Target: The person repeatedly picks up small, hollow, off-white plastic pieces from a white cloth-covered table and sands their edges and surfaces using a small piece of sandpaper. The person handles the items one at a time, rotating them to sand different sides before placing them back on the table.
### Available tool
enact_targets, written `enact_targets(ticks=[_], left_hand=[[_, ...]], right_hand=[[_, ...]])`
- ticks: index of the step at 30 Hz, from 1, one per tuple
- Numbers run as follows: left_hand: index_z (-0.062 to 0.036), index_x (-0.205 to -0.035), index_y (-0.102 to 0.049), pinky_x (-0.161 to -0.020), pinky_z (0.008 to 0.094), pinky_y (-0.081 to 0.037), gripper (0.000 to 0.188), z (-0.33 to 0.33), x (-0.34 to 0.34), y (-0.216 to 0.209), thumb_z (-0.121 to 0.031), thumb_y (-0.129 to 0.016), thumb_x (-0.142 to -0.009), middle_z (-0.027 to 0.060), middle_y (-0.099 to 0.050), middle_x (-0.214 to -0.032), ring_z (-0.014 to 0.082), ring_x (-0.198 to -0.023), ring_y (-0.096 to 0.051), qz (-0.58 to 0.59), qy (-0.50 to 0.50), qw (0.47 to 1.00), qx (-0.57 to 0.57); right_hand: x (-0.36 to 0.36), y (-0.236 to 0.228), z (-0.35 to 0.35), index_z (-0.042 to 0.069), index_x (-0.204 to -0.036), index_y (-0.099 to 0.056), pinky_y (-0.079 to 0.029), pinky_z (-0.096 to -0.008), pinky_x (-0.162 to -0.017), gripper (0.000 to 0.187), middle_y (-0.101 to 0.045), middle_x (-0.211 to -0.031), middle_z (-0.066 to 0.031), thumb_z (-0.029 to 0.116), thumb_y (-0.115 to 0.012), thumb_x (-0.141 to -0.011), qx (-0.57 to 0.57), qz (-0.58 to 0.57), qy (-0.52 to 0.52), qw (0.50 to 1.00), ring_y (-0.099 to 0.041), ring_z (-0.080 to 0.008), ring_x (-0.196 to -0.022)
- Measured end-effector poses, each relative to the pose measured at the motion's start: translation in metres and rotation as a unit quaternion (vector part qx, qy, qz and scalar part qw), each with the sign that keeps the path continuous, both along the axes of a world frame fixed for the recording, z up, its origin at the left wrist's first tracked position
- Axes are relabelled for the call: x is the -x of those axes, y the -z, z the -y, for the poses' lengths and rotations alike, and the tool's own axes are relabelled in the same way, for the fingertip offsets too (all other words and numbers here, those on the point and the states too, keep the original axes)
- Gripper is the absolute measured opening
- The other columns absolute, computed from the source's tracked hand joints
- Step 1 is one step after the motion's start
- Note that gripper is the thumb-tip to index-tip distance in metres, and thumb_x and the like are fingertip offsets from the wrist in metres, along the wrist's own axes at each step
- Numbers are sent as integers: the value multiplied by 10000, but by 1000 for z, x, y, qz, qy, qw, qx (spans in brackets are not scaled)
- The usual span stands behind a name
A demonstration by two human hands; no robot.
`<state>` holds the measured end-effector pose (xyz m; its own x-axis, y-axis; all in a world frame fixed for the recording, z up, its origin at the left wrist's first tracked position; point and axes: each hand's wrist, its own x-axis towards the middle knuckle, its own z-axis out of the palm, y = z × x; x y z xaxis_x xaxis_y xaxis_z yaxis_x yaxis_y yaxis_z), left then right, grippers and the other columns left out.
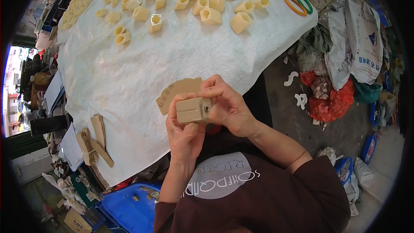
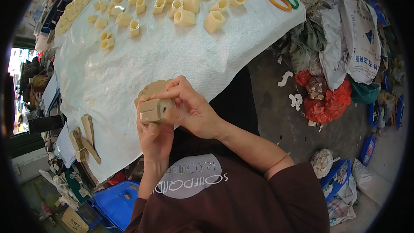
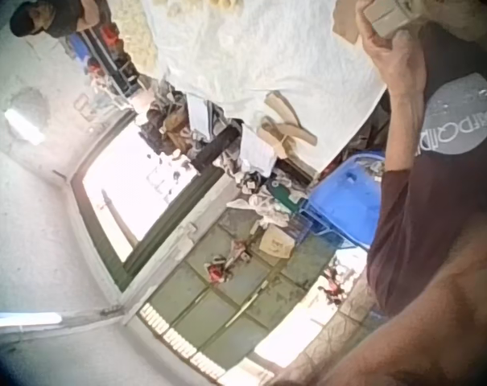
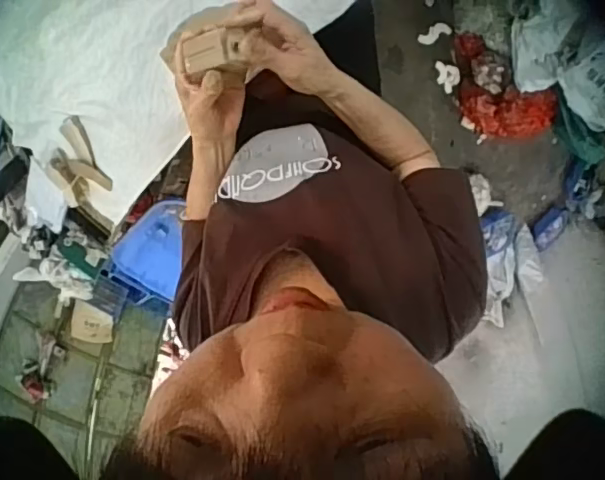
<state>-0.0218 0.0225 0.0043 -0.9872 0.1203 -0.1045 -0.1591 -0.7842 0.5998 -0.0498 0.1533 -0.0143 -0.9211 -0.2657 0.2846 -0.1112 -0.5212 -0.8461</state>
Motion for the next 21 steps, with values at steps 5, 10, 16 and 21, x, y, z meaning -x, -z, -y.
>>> enact_targets(ticks=[5, 10, 16, 21], left_hand=[[-17, -1295, -360, -904, 315, -406, 716, 15, 6, 9, -247, -730, -727, 90, -460, -1210, 191, -1110, -468, -89, 107, 987, 84], [13, -1340, -298, -921, 318, -378, 789, 17, 13, -3, -313, -705, -747, 114, -399, -1278, 203, -1140, -439, -164, 120, 961, 187], [25, -1319, -325, -948, 329, -333, 726, 23, 12, -6, -393, -617, -803, 137, -420, -1241, 219, -1130, -432, -205, 99, 912, 342], [24, -1256, -409, -913, 345, -349, 649, 12, 11, -5, -451, -543, -834, 154, -460, -1192, 241, -1080, -453, -236, 64, 893, 377]], right_hand=[[12, -10, -13, 30, -1158, -494, -334, -311, -900, 609, -392, -1149, -88, 541, -500, -827, -181, -61, -48, 980, -390, -186, -1076], [10, -17, -14, 7, -1153, -498, -327, -319, -917, 543, -394, -1188, -97, 410, -606, -806, -163, -13, -140, 977, -380, -191, -1106], [2, -14, -3, 40, -1073, -504, -376, -259, -701, 361, -437, -968, -41, 291, -600, -832, -143, -12, -70, 987, -419, -117, -804], [-9, -27, 5, 24, -1058, -492, -377, -252, -716, 263, -421, -916, -33, 206, -521, -870, -67, 81, -55, 993, -418, -107, -797]])
